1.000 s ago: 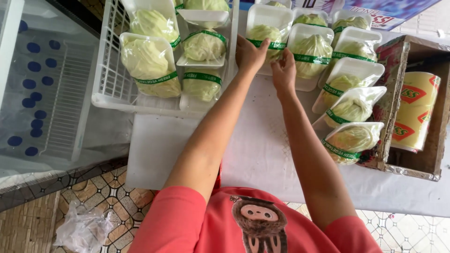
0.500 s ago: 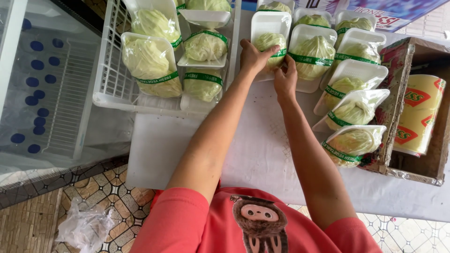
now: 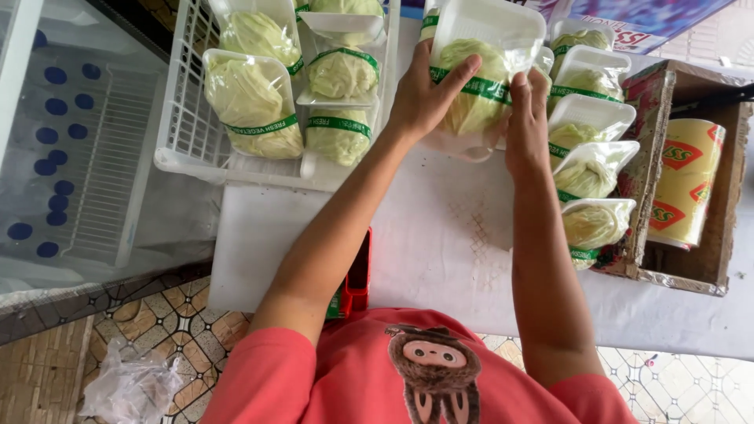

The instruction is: Stacking plastic-wrapped cabbage trays into a white plastic crate on a production floor.

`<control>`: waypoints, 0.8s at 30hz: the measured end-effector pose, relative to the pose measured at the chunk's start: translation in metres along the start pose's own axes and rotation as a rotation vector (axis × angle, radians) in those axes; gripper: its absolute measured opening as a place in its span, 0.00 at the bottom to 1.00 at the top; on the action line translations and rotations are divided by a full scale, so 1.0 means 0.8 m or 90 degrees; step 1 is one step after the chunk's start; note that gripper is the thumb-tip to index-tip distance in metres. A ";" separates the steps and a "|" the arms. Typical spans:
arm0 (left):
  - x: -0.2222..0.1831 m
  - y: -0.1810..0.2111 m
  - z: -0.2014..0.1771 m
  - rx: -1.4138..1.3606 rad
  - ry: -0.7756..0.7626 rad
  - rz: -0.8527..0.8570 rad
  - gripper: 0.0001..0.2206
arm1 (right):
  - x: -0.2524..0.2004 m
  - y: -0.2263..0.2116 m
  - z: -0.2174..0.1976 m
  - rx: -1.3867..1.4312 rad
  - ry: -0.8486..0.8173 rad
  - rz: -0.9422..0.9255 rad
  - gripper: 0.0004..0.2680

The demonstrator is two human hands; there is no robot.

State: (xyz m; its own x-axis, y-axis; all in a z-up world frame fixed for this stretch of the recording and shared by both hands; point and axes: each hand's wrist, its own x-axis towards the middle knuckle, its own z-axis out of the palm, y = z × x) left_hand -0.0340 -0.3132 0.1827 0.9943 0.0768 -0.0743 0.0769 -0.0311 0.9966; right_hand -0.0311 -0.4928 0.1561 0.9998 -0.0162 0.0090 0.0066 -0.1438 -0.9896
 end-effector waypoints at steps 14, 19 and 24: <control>-0.183 0.122 -0.065 -0.121 -0.246 0.146 0.33 | -0.161 -0.148 0.001 0.216 -0.218 -0.117 0.38; -0.214 0.138 -0.075 -0.070 -0.194 0.174 0.37 | -0.193 -0.156 0.004 0.178 -0.147 -0.180 0.32; -0.217 0.128 -0.081 -0.073 -0.188 0.193 0.34 | -0.198 -0.151 0.007 0.190 -0.153 -0.189 0.33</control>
State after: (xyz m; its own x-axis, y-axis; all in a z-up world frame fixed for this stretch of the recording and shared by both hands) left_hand -0.2031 -0.2655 0.3000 0.9505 -0.2072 0.2315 -0.2139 0.1039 0.9713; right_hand -0.1904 -0.4674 0.2735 0.9293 0.2171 0.2987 0.2620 0.1825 -0.9477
